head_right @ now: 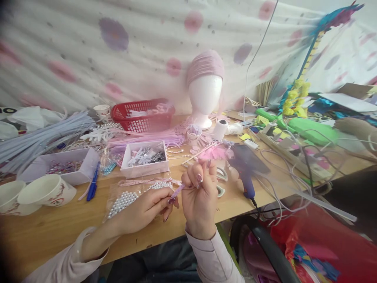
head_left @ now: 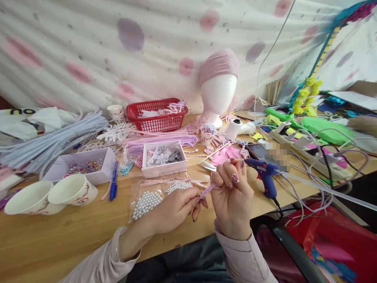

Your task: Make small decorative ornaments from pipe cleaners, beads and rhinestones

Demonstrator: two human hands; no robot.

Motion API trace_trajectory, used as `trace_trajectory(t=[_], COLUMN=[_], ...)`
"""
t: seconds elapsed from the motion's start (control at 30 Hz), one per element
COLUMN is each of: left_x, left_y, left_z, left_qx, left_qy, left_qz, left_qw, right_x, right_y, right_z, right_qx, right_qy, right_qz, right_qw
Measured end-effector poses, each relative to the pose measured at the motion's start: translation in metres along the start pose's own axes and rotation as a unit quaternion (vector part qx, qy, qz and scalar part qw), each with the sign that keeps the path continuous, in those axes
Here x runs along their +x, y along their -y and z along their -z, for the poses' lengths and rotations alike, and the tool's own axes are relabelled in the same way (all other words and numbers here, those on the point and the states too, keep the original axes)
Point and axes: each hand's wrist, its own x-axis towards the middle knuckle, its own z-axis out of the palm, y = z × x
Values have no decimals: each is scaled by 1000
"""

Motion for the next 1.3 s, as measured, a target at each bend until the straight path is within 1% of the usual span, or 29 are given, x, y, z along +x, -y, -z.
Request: trace_trajectory(t=[0.17, 0.3, 0.5, 0.6, 0.67, 0.8, 0.9, 1.03, 1.3], left_x=[3, 2, 1, 3, 4, 5, 3, 2, 2], left_y=[0, 2, 1, -1, -2, 3, 7, 10, 17], left_z=[-6, -7, -6, -3, -2, -4, -6, -8, -12], left_qx=[17, 14, 4, 9, 5, -51, -85, -86, -111], left_qy=[-15, -20, -23, -39, -52, -60, -77, -89, -106], left_qz=[-10, -14, -7, 7, 15, 21, 23, 17, 6], left_qw=[1000, 1000, 1000, 999, 999, 997, 993, 992, 988], right_x=[-1, -2, -1, 3, 4, 1, -2, -4, -6], right_y=[-4, -7, -10, -13, -16, -23, -26, -29, -34], right_z=[-2, -4, -3, -1, 0, 0, -2, -2, 2], right_qx=[-69, -105, -94, -88, -83, -92, -113, -122, -135], right_qy=[-14, -6, 7, 19, 21, 15, 14, 4, 16], right_qz=[29, 24, -5, -39, -49, -41, -46, -49, -49], right_qw=[997, 994, 995, 995, 995, 995, 992, 991, 989])
